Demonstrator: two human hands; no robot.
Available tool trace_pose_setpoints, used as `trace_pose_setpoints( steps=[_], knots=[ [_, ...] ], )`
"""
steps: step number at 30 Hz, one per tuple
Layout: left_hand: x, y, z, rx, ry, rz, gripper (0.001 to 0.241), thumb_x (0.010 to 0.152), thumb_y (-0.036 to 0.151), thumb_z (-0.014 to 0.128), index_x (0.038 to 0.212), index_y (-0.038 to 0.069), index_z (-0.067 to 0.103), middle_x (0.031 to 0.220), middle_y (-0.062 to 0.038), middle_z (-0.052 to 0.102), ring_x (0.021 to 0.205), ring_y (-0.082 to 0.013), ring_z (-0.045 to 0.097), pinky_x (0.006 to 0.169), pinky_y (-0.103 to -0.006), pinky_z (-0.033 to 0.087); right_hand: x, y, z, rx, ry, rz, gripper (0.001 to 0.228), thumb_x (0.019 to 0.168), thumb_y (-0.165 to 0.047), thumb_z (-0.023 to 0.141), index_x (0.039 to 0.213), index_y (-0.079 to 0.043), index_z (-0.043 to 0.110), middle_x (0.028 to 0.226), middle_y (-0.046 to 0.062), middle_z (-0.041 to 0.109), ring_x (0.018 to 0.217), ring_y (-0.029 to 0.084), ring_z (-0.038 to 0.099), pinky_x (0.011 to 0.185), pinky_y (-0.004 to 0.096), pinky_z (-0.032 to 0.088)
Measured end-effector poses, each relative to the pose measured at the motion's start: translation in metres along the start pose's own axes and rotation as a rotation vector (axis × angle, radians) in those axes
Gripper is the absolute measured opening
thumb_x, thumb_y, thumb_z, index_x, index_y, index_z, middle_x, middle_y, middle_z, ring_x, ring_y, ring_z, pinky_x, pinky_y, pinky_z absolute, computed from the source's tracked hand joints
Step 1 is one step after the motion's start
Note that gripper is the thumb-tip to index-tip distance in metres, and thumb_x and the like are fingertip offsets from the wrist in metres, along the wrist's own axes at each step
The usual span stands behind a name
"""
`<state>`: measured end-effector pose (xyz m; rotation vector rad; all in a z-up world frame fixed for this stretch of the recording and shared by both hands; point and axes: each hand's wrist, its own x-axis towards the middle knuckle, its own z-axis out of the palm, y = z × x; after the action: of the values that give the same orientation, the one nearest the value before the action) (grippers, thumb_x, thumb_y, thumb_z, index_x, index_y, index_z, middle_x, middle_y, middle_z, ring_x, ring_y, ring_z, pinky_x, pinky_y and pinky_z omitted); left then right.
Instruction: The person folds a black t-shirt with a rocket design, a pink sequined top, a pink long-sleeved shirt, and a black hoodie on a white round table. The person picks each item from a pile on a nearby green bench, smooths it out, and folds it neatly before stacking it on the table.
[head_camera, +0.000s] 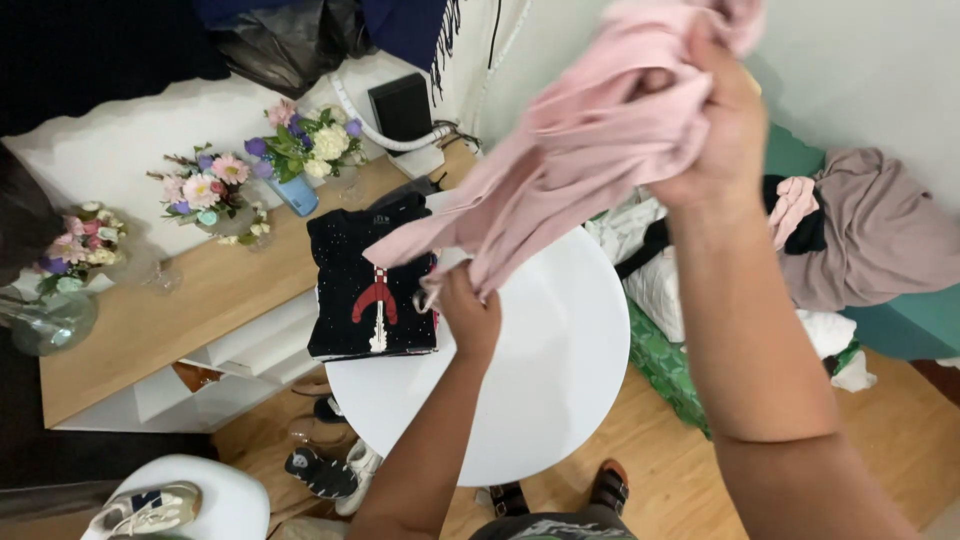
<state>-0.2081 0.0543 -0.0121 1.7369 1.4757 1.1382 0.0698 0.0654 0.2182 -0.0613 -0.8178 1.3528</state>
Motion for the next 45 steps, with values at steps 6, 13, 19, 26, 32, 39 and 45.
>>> trace_pose_setpoints(
  steps=[6,13,19,26,32,39,45],
  knots=[
    [-0.020,-0.060,0.005,0.359,-0.386,0.005,0.059,0.088,0.002,0.061,0.145,0.009,0.046,0.141,-0.015,0.043,0.132,-0.0354,0.039,0.113,-0.0459,0.032,-0.091,0.013,-0.097,-0.527,0.613,0.032,0.031,0.102,-0.028,0.060,0.126,-0.009,0.061,0.117,0.005,0.072,0.108,0.021,0.072,0.096,0.038,0.061],
    [-0.048,-0.110,0.026,0.777,-0.860,0.037,0.077,0.089,-0.005,0.050,0.158,0.025,0.031,0.168,-0.010,0.014,0.154,-0.0381,0.007,0.123,-0.0493,0.011,-0.303,0.060,-0.291,-0.474,1.001,0.557,0.025,0.090,0.001,0.058,0.114,0.006,0.061,0.098,0.012,0.070,0.085,0.026,0.071,0.075,0.042,0.063],
    [-0.048,-0.064,0.004,0.730,-0.952,-0.052,0.058,0.093,-0.003,0.047,0.137,0.031,0.065,0.170,-0.005,0.018,0.160,-0.0332,0.007,0.128,-0.0483,0.012,-0.362,0.068,-0.346,-0.617,1.219,0.568,0.032,0.089,0.002,0.054,0.116,-0.006,0.069,0.084,0.005,0.064,0.062,0.013,0.056,0.049,0.027,0.046],
    [-0.031,-0.076,-0.002,0.512,-0.705,0.279,0.031,0.090,0.004,0.055,0.110,0.015,0.076,0.132,-0.006,0.065,0.133,-0.0282,0.052,0.116,-0.0432,0.039,-0.355,0.045,-0.309,-1.092,1.150,0.675,0.027,0.085,0.007,0.055,0.103,-0.004,0.070,0.077,0.007,0.064,0.055,0.015,0.052,0.044,0.031,0.036],
    [-0.050,-0.095,-0.001,0.534,-0.973,0.266,0.029,0.089,0.008,0.056,0.112,0.007,0.074,0.115,-0.017,0.071,0.106,-0.0357,0.067,0.091,-0.0484,0.053,-0.384,0.045,-0.310,-1.598,1.050,0.664,0.012,0.081,0.002,0.064,0.088,-0.002,0.073,0.078,0.014,0.070,0.064,0.023,0.064,0.058,0.037,0.051],
    [-0.055,-0.116,0.012,1.015,-1.629,-0.319,0.044,0.086,0.034,0.075,0.118,0.004,0.071,0.116,-0.017,0.069,0.101,-0.0313,0.067,0.092,-0.0417,0.054,-0.391,0.102,-0.307,-1.915,0.695,0.776,0.019,0.084,-0.017,0.070,0.098,-0.006,0.076,0.101,0.023,0.073,0.096,0.040,0.070,0.086,0.046,0.055],
    [-0.036,-0.083,0.037,0.769,-0.943,-0.205,0.049,0.085,0.017,0.067,0.134,0.012,0.060,0.128,-0.020,0.065,0.119,-0.0369,0.065,0.096,-0.0473,0.052,-0.316,0.134,-0.281,-1.711,0.669,0.641,0.052,0.080,-0.005,0.066,0.132,-0.003,0.060,0.119,0.019,0.069,0.109,0.034,0.067,0.095,0.041,0.054]
  ],
)
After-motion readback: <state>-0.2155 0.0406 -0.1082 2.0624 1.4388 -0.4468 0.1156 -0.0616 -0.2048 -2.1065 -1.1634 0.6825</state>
